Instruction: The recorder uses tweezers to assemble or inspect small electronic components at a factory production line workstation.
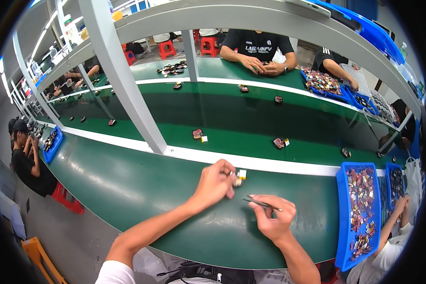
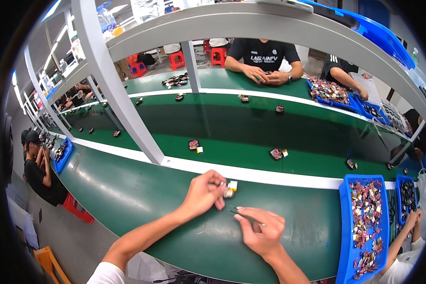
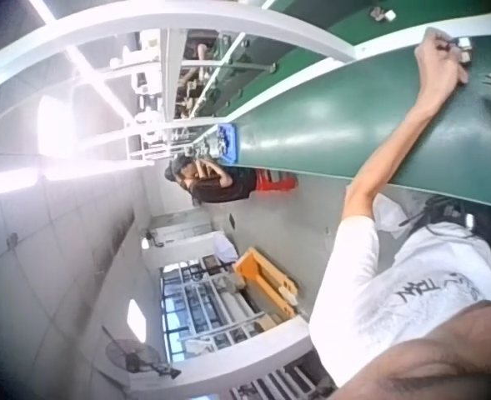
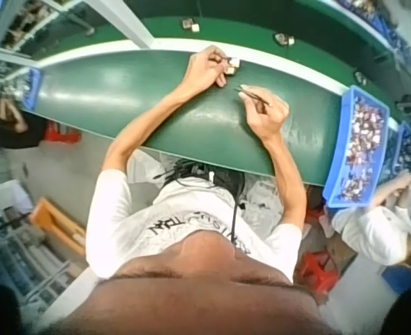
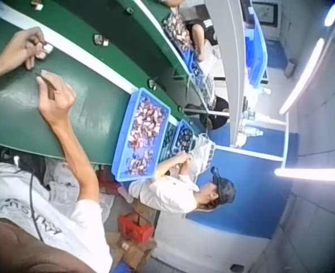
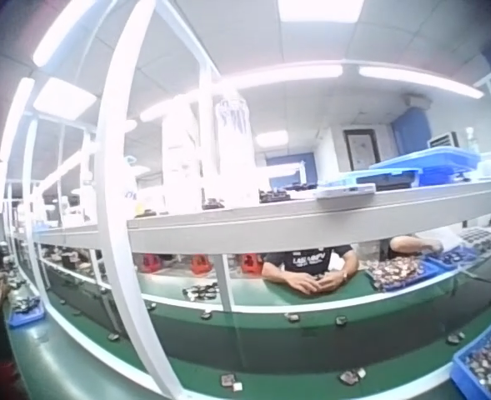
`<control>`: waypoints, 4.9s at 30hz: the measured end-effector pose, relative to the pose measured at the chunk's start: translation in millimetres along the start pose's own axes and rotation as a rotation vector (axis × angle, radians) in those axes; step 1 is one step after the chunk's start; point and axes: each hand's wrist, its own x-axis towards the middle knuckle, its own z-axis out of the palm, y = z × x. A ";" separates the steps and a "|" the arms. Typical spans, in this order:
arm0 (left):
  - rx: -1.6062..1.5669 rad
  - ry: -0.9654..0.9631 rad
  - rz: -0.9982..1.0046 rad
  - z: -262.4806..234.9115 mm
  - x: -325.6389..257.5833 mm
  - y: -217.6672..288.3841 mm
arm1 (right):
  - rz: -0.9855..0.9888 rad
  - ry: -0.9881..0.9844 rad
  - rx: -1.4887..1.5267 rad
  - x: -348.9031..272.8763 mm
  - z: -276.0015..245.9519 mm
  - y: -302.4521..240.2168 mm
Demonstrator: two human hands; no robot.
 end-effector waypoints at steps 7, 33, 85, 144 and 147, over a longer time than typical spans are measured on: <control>0.470 0.300 0.340 0.5 129.5 -38.3 | -0.058 0.018 -0.040 -1.2 4.9 7.4; 1.109 0.517 -0.023 -127.0 139.5 -32.9 | -0.082 -0.002 -0.066 -3.4 -0.4 8.8; -0.131 0.008 0.098 23.9 -56.9 -7.3 | 0.675 -0.047 0.535 -15.7 -9.9 11.5; -0.421 -0.150 -0.020 38.2 -44.5 -17.7 | 0.206 -0.086 0.117 -17.8 -32.4 23.3; -0.403 -0.143 -0.013 38.3 -45.0 -17.0 | 0.193 -0.096 0.132 -16.7 -30.8 23.7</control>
